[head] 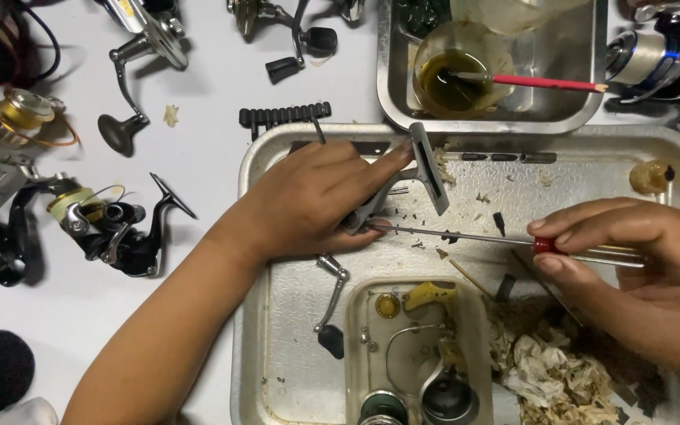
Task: The person disassembles a fishing reel, removes the handle, and cleans the internal components using a brush and a liquid solvent. They wipe the parts with a cloth and place the cleaned components into a tray.
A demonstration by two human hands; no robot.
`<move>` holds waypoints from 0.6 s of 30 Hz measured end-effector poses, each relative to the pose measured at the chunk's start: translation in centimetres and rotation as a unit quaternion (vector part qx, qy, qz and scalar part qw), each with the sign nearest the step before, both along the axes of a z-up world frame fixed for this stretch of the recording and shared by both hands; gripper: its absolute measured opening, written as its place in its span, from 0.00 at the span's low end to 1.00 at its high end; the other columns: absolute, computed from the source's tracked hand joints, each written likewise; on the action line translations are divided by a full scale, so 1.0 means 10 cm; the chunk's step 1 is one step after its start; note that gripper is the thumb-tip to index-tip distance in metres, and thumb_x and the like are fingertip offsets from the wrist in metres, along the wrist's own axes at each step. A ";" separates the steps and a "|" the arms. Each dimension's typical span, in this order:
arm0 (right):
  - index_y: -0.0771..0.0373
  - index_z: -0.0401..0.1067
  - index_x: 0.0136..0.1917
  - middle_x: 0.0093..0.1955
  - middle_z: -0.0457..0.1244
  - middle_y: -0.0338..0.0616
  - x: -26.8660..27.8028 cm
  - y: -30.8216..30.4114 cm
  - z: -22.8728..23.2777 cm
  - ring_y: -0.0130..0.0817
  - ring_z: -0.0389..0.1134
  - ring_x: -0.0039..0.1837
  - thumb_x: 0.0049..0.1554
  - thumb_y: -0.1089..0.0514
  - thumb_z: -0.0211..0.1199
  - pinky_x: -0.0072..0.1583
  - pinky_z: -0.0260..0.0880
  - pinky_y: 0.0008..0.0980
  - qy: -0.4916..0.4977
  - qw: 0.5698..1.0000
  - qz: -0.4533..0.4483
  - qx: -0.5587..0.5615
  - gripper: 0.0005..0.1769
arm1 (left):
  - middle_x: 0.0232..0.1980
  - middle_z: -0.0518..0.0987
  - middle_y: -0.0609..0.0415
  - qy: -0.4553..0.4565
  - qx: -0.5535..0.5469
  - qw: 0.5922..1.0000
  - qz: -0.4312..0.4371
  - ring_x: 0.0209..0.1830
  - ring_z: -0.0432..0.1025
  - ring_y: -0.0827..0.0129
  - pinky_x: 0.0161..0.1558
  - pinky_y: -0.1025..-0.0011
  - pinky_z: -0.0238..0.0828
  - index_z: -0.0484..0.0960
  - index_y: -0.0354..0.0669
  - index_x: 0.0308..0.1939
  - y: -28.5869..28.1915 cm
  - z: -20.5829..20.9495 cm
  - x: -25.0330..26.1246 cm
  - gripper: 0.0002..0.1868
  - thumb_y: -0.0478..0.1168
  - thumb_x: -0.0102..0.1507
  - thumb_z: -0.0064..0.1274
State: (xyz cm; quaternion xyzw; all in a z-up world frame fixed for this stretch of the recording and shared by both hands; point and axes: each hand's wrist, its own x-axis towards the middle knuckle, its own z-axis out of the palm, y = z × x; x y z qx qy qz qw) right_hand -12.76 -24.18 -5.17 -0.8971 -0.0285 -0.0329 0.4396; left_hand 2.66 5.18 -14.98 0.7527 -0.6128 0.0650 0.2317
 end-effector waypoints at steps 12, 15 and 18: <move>0.73 0.66 0.47 0.51 0.69 0.57 0.06 0.03 -0.04 0.39 0.74 0.57 0.55 0.71 0.67 0.61 0.75 0.30 -0.008 0.997 -0.068 0.033 0.10 | 0.40 0.75 0.53 0.032 -0.035 0.999 0.023 0.41 0.68 0.62 0.40 0.65 0.71 0.57 0.35 0.78 0.01 0.07 0.04 0.45 0.43 0.67 0.71; 0.72 0.67 0.48 0.50 0.69 0.55 0.10 0.08 0.02 0.39 0.74 0.54 0.55 0.71 0.66 0.57 0.79 0.31 0.068 0.987 -0.134 0.055 0.10 | 0.40 0.73 0.53 0.029 -0.033 0.998 0.032 0.40 0.67 0.62 0.39 0.63 0.67 0.58 0.36 0.78 0.01 0.08 0.04 0.44 0.44 0.68 0.70; 0.75 0.66 0.49 0.51 0.69 0.58 0.11 0.03 -0.05 0.42 0.75 0.54 0.56 0.73 0.64 0.58 0.79 0.32 0.062 0.990 -0.113 0.059 0.09 | 0.38 0.72 0.54 0.035 -0.047 0.998 0.032 0.39 0.67 0.62 0.37 0.64 0.67 0.59 0.37 0.78 0.01 0.09 0.04 0.45 0.43 0.67 0.72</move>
